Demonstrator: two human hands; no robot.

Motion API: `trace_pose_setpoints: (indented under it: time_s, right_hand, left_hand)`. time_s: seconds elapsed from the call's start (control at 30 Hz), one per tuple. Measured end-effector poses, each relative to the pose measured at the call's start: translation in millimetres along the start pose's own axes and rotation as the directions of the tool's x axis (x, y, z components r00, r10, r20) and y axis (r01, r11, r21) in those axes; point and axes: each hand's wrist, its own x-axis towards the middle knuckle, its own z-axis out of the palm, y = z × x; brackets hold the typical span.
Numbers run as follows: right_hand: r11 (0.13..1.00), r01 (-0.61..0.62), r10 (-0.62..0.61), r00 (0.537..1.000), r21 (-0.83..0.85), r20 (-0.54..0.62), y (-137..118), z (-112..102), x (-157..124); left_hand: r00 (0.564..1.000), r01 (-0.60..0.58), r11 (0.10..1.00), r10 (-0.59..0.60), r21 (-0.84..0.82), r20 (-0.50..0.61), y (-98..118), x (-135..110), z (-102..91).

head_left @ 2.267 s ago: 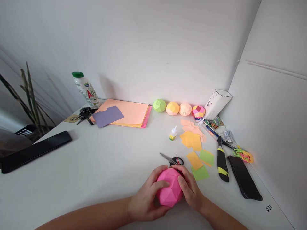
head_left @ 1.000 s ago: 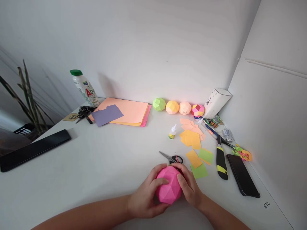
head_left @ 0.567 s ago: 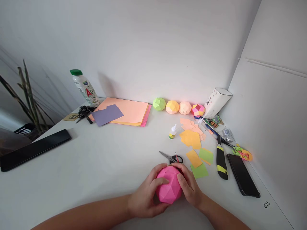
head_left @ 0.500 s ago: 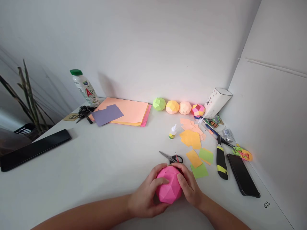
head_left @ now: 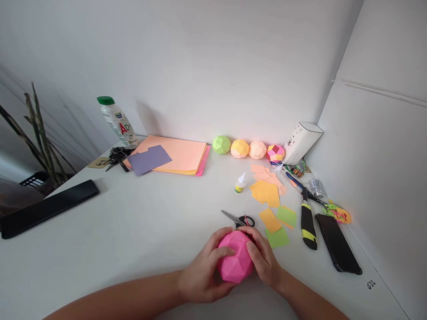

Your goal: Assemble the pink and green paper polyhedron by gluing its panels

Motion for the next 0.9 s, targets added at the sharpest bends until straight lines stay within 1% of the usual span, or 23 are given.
trace_pose_setpoints:
  time_s: [0.23, 0.43, 0.9]
  right_hand:
    - [1.000, -0.001, 0.001, 1.000, 0.008, 0.001, 1.7, 0.3, -1.0]
    - [1.000, 0.015, -0.015, 1.000, 0.014, -0.001, 2.5, 0.1, -1.0]
    - [1.000, 0.009, -0.009, 1.000, 0.016, 0.002, 3.9, 0.6, -0.7]
  left_hand:
    - [1.000, -0.011, 1.000, 0.011, -0.013, 0.001, -1.2, -0.7, 0.4]
    - [1.000, -0.014, 1.000, 0.014, 0.001, 0.004, -0.3, -0.2, -0.1]
    - [1.000, -0.031, 0.999, 0.031, 0.018, -0.007, -0.6, -0.6, -0.5]
